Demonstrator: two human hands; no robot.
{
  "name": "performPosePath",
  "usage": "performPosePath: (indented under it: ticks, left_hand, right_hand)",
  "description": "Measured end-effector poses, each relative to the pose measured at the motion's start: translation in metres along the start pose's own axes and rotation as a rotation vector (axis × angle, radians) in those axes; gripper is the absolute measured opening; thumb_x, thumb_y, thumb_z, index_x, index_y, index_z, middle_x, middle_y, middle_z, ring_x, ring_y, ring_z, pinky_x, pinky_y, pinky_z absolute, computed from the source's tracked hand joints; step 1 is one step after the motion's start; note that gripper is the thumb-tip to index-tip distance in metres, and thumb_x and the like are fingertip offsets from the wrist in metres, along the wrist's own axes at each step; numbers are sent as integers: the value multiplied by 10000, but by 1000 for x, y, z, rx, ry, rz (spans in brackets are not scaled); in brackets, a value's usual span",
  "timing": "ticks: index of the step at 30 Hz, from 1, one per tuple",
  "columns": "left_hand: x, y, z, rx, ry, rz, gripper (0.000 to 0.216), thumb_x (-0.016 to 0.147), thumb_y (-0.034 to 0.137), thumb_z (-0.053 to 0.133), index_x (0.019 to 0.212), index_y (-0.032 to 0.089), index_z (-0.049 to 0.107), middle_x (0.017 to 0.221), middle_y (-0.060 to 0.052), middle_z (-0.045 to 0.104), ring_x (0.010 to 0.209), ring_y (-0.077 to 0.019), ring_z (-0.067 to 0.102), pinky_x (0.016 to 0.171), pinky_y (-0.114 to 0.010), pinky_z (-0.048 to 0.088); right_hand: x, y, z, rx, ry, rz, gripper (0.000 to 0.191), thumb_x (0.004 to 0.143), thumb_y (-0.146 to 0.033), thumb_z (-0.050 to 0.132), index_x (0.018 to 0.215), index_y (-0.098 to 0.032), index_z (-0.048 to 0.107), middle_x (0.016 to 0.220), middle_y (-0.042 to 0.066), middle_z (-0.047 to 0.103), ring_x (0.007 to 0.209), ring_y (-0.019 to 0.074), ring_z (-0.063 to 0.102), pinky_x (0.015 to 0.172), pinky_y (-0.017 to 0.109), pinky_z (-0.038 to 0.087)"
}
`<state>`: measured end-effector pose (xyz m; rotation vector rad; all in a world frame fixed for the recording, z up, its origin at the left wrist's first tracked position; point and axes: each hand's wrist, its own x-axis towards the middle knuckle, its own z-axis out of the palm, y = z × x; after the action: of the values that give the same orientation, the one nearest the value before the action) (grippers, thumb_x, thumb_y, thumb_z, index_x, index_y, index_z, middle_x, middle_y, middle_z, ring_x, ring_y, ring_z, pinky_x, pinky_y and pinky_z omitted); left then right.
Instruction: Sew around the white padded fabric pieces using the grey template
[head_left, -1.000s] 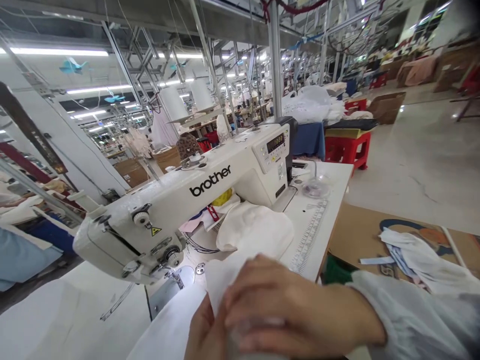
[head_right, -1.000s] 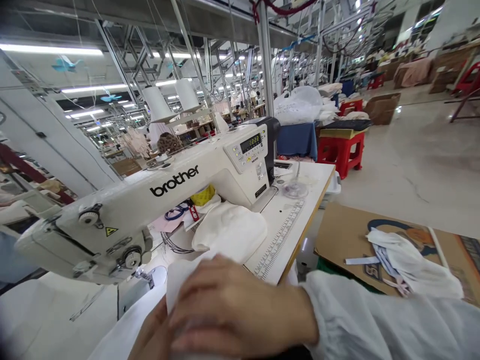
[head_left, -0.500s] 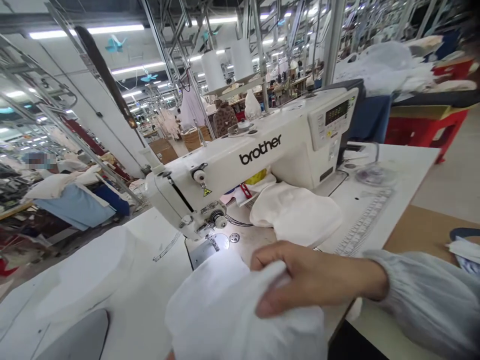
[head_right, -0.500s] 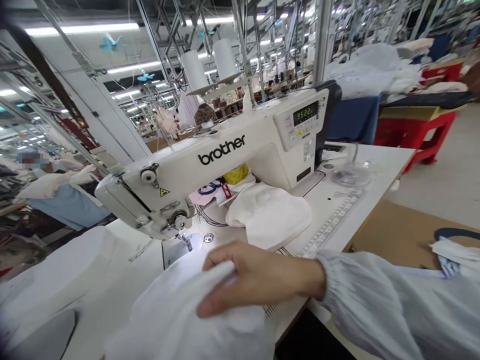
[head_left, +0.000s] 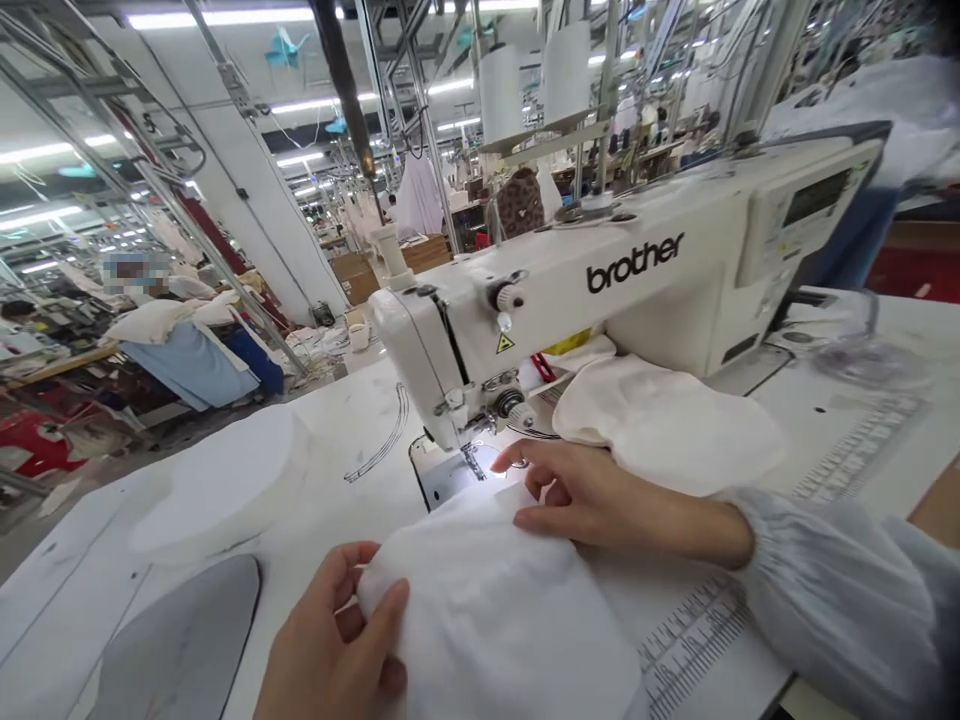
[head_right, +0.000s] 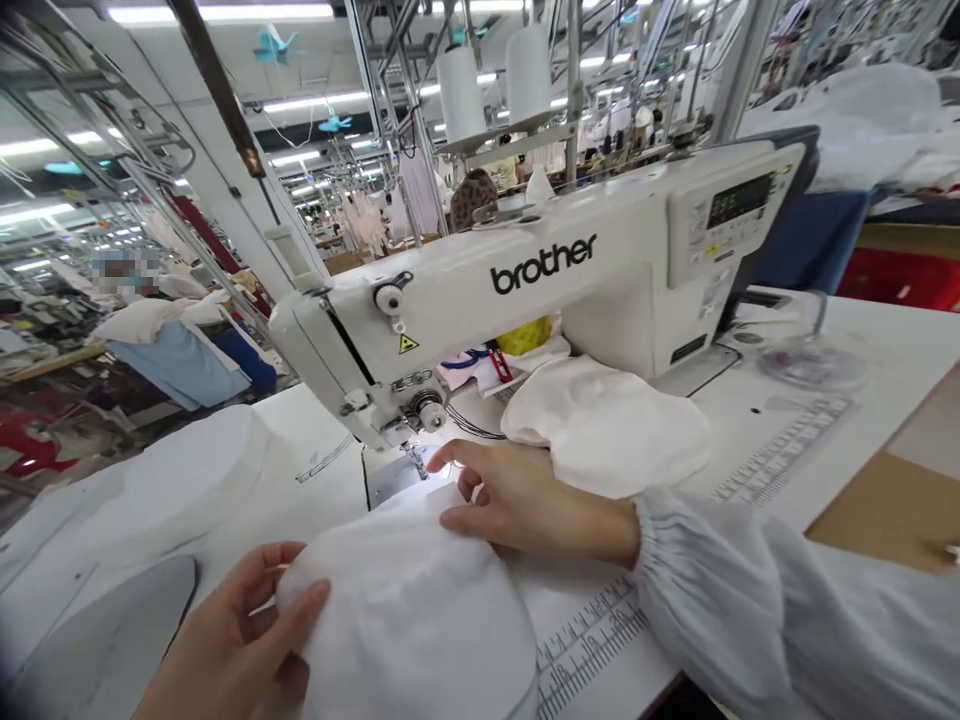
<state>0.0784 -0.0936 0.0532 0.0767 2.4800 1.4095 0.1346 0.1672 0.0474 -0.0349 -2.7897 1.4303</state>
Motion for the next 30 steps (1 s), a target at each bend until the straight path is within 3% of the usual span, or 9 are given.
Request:
performPosePath:
  ticks: [6,10,13,15,19,22,25,27,30]
  left_hand:
    - [1,-8,1,14,91,61,553,693,618,668,1060,217,561,686,34,630,405,-124,514,440,-289,463]
    - [4,-2,1,49,113,58,539,669,631,657,1031,244,555,728,28,662,476,-146,549,419,-277,438]
    - [10,0,-1,128,120,79,480,677,601,646,998,255,563,742,25,676,515,-162,569,437,-286,427]
    - [13,-1,-4,151,130,82,466,680,589,647,997,257,569,767,16,690,547,-172,590,473,-295,428]
    - [19,-7,-8,179,144,136,445,724,588,626,1017,258,569,815,7,711,630,-184,622,621,-333,458]
    - [26,-6,-13,248,114,171,399,753,557,613,1009,252,590,827,2,723,691,-193,649,700,-346,482]
    - [27,-3,-21,307,101,172,367,747,536,620,970,246,635,828,-11,726,667,-197,660,641,-329,495]
    - [18,-4,-28,391,164,205,351,781,563,585,934,256,657,782,-3,715,590,-182,635,574,-312,487]
    - [-12,-18,-32,511,218,405,394,825,650,533,863,284,673,680,31,673,506,-146,585,517,-272,486]
  right_hand:
    - [1,9,2,403,-159,51,277,855,-345,623,1081,-226,516,691,-65,537,480,84,508,442,193,389]
    - [0,7,3,496,-227,146,204,915,-361,524,1043,-203,522,533,-71,511,429,98,506,437,189,402]
    - [-4,3,1,476,-209,227,294,932,-441,486,1074,-189,537,563,-41,533,483,129,550,469,220,451]
    - [-9,0,-1,410,-215,182,379,926,-499,504,1140,-190,551,620,-33,528,526,127,547,495,225,450]
    - [-19,-4,-4,200,-267,21,353,862,-466,643,1104,-210,657,669,-35,465,568,95,439,497,198,329]
    - [-23,-2,-2,190,-288,43,336,920,-475,572,1048,-185,682,603,-33,454,551,100,408,491,214,285]
    - [-25,5,2,249,-322,102,424,936,-534,542,1130,-168,636,590,-37,464,535,106,434,494,220,311]
    - [-29,10,3,269,-338,123,478,933,-569,542,1201,-176,596,592,-46,451,528,103,420,485,217,302]
    - [-37,12,1,221,-338,134,529,910,-581,580,1272,-196,558,592,-62,405,528,97,354,466,215,249]
